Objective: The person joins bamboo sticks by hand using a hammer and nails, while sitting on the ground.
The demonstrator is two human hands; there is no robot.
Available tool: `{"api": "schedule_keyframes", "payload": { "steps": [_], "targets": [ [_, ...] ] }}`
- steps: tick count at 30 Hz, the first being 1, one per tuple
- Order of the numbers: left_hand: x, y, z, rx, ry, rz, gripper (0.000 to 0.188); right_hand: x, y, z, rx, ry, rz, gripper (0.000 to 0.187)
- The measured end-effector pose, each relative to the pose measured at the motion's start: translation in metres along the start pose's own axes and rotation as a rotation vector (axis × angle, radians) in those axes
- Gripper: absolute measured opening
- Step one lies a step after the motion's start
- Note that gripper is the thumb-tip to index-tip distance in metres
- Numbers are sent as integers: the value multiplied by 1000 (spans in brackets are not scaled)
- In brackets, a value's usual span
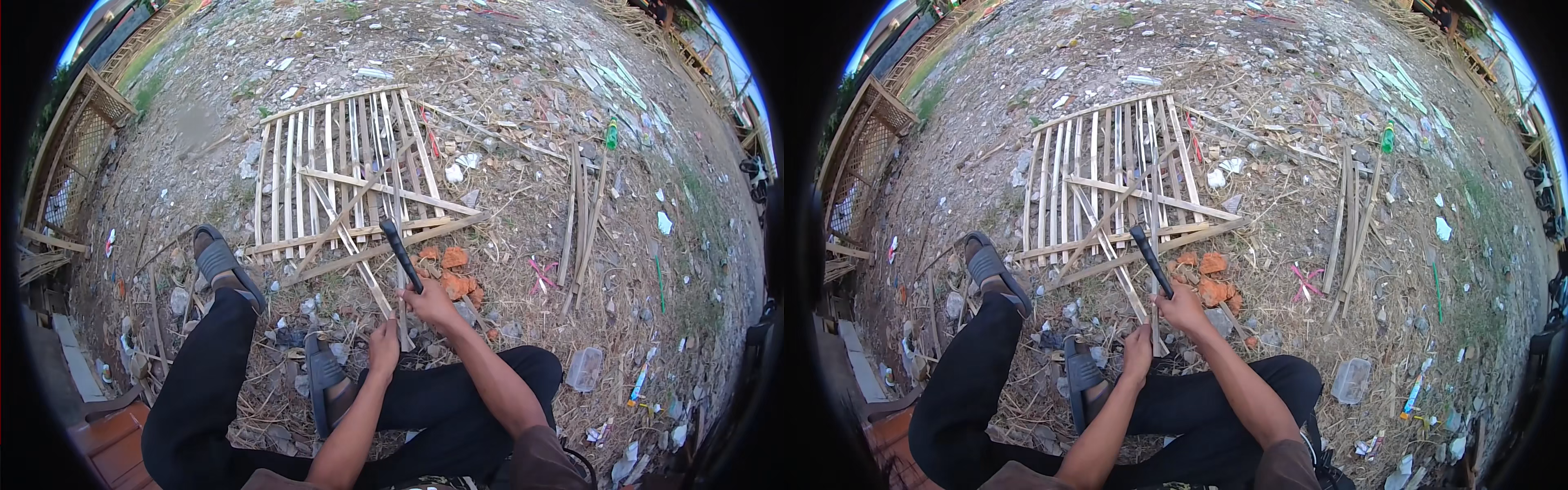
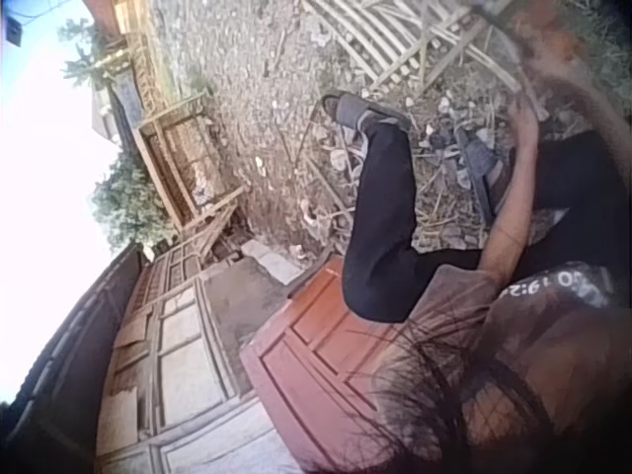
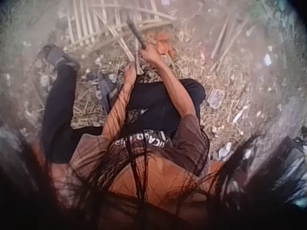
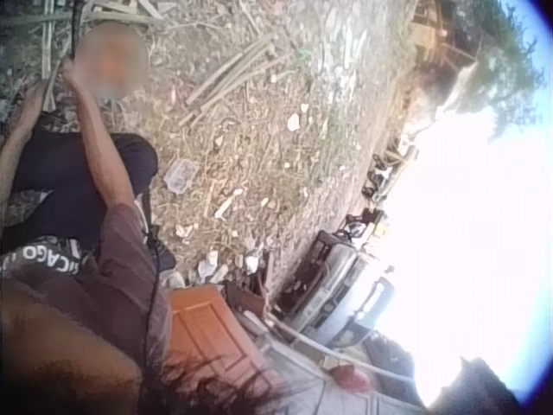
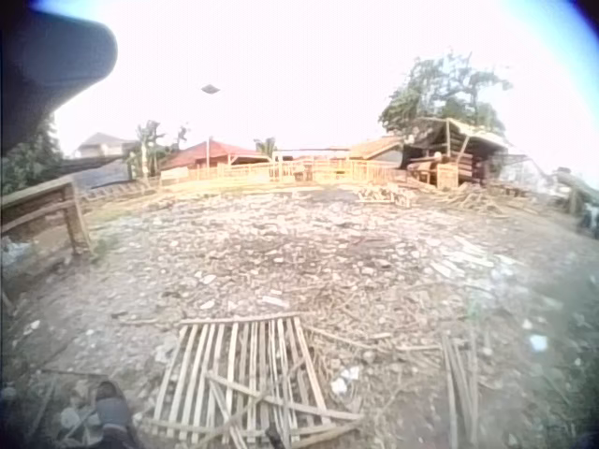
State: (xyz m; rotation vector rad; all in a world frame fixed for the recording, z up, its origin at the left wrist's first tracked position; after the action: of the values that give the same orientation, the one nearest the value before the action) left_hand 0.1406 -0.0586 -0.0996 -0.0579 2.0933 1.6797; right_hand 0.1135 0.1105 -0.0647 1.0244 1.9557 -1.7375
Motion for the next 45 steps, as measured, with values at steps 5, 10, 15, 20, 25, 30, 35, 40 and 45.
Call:
{"api": "schedule_keyframes", "payload": {
  "steps": [5,10,15,20,25,30,35,40,45],
  "targets": [
    [-8,-2,11,-218,-110,-15,40,6,2,-5,49,-17,49,21],
    [-16,-13,5,-422,-127,-126,38,-4,-7,-5,66,-74,98,22],
    [-14,5,4,-276,-256,14,35,8,-8,-5,-71,-22,48,22],
    [-21,7,8,-209,-286,-5,32,10,1,-7,-160,18,30,26],
    [-16,4,6,-115,-326,-17,33,12,-1,-5,-209,9,33,23],
    [-16,4,8,-72,-300,-27,30,15,-1,-7,-299,39,-4,29],
    [-17,6,10,36,-318,10,32,15,-3,-9,-283,64,-44,34],
    [-16,3,7,44,-285,-11,33,10,-7,-12,-110,33,11,31],
    [-9,-3,8,168,-271,70,39,12,-1,-23,-151,38,16,38]
  ]
}}
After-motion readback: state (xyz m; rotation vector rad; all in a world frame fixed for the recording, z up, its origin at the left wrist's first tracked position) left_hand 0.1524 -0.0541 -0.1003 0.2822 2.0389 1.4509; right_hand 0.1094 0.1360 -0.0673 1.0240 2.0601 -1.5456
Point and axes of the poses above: each hand's wrist, its own x-axis towards the middle knuckle, its own z-axis out of the palm, y = z × x, the point moved 10 cm from there along x, towards the middle knuckle, and after that the axes turned 15 degrees about z, right-handed, at the moved point
